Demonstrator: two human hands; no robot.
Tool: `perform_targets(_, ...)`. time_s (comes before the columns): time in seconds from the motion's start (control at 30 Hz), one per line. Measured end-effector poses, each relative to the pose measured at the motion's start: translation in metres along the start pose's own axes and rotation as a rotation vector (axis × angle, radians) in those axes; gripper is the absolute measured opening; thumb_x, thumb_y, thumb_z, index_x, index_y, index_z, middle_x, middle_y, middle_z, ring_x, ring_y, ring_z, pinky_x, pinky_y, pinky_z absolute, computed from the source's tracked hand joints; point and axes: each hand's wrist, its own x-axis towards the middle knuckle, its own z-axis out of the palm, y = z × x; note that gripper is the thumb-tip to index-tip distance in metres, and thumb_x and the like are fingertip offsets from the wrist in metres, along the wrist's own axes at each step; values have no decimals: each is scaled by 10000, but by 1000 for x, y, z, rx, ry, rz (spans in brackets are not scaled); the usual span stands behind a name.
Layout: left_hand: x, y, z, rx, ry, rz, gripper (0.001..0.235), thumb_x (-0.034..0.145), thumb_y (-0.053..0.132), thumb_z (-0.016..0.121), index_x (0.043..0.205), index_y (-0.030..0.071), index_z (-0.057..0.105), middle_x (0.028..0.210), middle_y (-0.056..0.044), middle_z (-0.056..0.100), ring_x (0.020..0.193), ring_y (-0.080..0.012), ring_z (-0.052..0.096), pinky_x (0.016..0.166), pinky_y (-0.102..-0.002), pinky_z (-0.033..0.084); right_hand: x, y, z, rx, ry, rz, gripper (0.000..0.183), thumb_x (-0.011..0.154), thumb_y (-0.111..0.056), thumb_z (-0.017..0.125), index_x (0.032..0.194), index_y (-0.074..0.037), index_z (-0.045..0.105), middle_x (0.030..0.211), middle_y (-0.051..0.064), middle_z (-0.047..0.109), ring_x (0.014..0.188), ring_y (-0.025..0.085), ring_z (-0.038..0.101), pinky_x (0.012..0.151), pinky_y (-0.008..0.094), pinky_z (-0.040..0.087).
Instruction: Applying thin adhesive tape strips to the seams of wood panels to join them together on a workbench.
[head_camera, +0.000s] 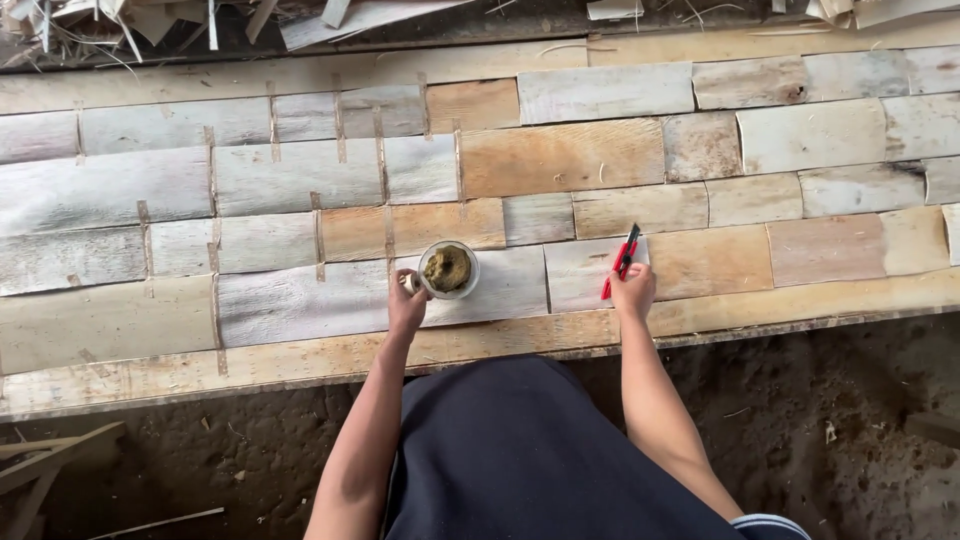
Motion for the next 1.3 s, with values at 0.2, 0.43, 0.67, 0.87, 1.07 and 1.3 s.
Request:
perform_targets(0.2,-5,13,0,-119,-15,-46,390,922,-10,638,1278,123,554,1038,-247,661,788,-276,732,783,-347,609,5,55,-8,50,-3,-1,161,809,-299,803,904,-185,743,906,39,733,922,317,725,809,437,559)
perform_targets(0.43,5,1,1,-200,209,169,381,949,118,658,1282,126,472,1014,-79,673,781,-132,648,712,-272,531,-23,63,-24,-40,-111,106,149,778,-362,780,897,-272,784,932,-10,774,983,321,724,841,441,579)
perform_targets(0.67,-21,41,-4,-387,-241,258,558,972,11,601,1454,-15,322,1359,-305,439,1130,-394,634,1033,-520,495,-54,-33,-53,142,-310,-17,183,877,-357,763,1018,-249,807,1010,44,780,961,289,738,840,408,604)
perform_targets(0.87,-47,75,10,-391,-384,319,652,817,-3,844,1364,61,496,1278,-122,625,1109,-249,677,948,-357,572,-92,-158,-59,544,-635,-463,140,948,-53,699,1053,-2,776,1000,236,736,887,348,746,766,418,606)
perform_targets(1.07,-55,88,3,-434,-442,386,709,721,-35,903,1347,45,578,1352,-94,485,1087,-270,640,914,-389,613,-143,-241,-72,625,-846,-634,366,895,-18,735,1255,-74,710,1264,111,661,997,266,734,831,321,611)
perform_targets(1.3,-49,80,-12,-397,-514,409,822,712,-57,900,1434,49,521,1411,-96,438,1206,-344,594,981,-515,563,-167,-263,-70,649,-954,-736,490,836,-17,819,1302,-30,670,1340,163,571,1016,318,719,829,356,624)
